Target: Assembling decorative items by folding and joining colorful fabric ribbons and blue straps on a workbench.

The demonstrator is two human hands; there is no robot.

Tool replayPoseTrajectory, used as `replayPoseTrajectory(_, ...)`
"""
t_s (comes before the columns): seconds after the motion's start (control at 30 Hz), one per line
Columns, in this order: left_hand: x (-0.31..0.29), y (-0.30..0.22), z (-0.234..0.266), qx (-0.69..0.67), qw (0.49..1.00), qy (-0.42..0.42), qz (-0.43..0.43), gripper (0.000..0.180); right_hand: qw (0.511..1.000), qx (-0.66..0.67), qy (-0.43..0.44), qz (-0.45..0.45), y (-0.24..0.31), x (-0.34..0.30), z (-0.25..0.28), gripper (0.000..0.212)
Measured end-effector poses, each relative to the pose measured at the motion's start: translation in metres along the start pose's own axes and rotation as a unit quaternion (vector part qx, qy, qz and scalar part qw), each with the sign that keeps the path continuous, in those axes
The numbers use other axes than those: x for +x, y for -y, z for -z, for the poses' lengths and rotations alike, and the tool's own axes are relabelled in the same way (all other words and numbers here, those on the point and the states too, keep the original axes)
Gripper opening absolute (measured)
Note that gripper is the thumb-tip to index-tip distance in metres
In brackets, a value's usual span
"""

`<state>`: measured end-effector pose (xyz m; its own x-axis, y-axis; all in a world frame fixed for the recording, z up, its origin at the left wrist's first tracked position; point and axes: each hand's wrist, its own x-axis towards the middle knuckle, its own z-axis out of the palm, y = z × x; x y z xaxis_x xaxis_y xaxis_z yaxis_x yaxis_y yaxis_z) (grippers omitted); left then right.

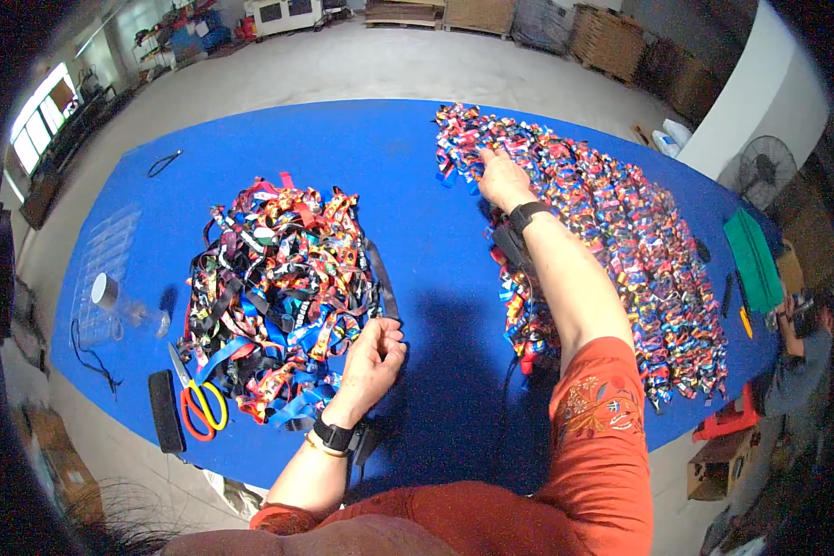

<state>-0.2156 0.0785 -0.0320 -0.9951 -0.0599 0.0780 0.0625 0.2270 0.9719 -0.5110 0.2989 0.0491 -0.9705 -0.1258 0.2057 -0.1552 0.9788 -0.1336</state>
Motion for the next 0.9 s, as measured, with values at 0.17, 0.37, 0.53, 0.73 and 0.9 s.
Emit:
replayPoseTrajectory(0.17, 0.000, -0.004, 0.002, 0.002, 1.000, 0.004, 0.004, 0.031, 1.000, 0.001, -0.006, -0.028, 0.008, 0.014, -0.020, 0.057)
replayPoseTrajectory(0.37, 0.001, -0.006, 0.000, 0.016, 1.000, -0.002, 0.002, 0.032, 0.998, -0.004, -0.057, -0.010, 0.001, 0.031, -0.045, 0.058)
replayPoseTrajectory(0.53, 0.000, -0.004, -0.001, 0.013, 1.000, -0.003, 0.006, 0.026, 0.998, -0.046, -0.020, -0.038, 0.010, 0.043, -0.043, 0.057)
replayPoseTrajectory(0.73, 0.000, -0.003, 0.000, -0.012, 1.000, 0.008, 0.004, 0.028, 0.992, -0.103, 0.026, -0.062, 0.005, 0.050, -0.048, 0.051)
replayPoseTrajectory(0.9, 0.000, -0.003, 0.003, -0.009, 1.000, 0.000, -0.007, 0.030, 0.997, -0.050, 0.001, -0.058, 0.017, 0.050, -0.047, 0.050)
